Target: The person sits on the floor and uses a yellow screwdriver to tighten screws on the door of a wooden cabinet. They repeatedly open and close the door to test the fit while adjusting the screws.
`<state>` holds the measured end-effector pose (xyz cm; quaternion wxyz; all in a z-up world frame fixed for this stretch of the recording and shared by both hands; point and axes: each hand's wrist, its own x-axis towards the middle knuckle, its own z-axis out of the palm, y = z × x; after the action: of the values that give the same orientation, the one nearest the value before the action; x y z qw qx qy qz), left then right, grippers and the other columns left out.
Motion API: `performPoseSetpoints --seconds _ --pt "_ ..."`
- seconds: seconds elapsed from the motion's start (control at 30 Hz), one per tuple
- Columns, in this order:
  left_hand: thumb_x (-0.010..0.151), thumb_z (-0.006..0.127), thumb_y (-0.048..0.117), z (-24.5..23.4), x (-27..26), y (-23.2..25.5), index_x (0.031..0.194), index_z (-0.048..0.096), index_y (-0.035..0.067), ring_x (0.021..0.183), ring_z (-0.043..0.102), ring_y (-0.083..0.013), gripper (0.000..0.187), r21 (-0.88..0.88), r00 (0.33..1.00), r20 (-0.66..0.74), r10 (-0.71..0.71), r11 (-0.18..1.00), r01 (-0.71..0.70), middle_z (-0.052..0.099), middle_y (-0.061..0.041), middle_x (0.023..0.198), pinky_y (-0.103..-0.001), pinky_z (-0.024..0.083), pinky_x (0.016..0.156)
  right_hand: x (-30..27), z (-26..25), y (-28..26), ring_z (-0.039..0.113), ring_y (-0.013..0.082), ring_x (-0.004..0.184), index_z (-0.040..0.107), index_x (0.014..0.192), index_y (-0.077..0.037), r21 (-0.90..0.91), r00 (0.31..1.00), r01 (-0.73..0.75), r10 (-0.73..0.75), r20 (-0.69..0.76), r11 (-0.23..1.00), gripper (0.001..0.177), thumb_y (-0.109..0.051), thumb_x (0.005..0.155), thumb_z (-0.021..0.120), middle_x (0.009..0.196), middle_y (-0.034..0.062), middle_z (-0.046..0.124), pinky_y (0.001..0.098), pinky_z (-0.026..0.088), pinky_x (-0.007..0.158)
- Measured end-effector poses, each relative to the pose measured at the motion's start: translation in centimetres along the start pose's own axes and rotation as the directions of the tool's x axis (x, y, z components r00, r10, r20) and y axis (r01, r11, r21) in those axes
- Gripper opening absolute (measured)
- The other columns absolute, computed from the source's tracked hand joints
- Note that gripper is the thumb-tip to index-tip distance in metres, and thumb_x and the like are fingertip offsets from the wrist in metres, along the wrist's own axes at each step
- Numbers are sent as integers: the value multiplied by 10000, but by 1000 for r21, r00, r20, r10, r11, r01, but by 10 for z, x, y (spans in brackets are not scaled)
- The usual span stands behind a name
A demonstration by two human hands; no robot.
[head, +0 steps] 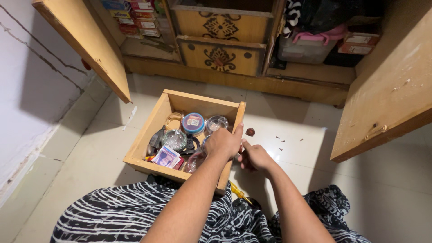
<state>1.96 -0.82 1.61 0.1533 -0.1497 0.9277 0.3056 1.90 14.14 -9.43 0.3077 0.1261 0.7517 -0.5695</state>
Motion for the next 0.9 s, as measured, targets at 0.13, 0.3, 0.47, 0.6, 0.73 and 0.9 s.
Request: performPoseSetpoints --seconds 0.13,0.3,0.47,0.6,0.73,0.9 --pt "926 456 728 4 3 -2 1025 759 -17 1081 705 -376 810 3 1000 -31 6 1000 -6 738 -235 1089 -471 533 949 -3 -19 0 561 148 579 708 957 -63 121 997 79 -79 -8 989 502 -510 984 482 684 18 671 284 444 535" --pt "914 456 726 5 5 -2 1018 768 -10 1084 708 -367 806 -2 1000 -16 -2 1000 2 743 -224 1089 -468 537 950 3 -7 5 525 152 549 691 926 -60 84 995 100 -102 16 991 499 -499 1003 469 641 36 632 297 418 506" --pt "921 455 724 4 4 -2 1037 760 -14 1088 702 -373 807 3 1000 -12 -4 1000 4 732 -237 1100 -467 535 953 3 6 2 523 213 503 633 860 5 114 995 22 -11 -95 993 595 -524 1036 423 614 85 594 343 417 467" --pt "926 453 718 4 3 -2 1039 758 -16 1086 703 -376 803 -8 1000 -17 13 1000 -13 735 -240 1094 -474 533 954 -7 -13 -4 533 147 516 701 878 -86 179 999 41 -34 -41 983 479 -472 1012 450 636 25 633 290 405 488" --pt "922 459 719 1 1 -1 1036 759 -17 1085 705 -377 803 -2 1000 -23 8 1000 -8 734 -238 1096 -474 536 953 -3 -13 0 513 153 504 706 879 -87 101 995 103 -103 -8 990 369 -398 980 535 629 23 603 312 404 482" --pt "917 442 708 0 0 0 981 802 11 1074 720 -357 788 -1 1000 17 -2 1000 2 767 -216 1058 -460 534 967 15 5 11 471 184 462 637 812 -35 134 999 18 -14 -32 991 564 -494 1048 410 575 69 568 329 385 459"
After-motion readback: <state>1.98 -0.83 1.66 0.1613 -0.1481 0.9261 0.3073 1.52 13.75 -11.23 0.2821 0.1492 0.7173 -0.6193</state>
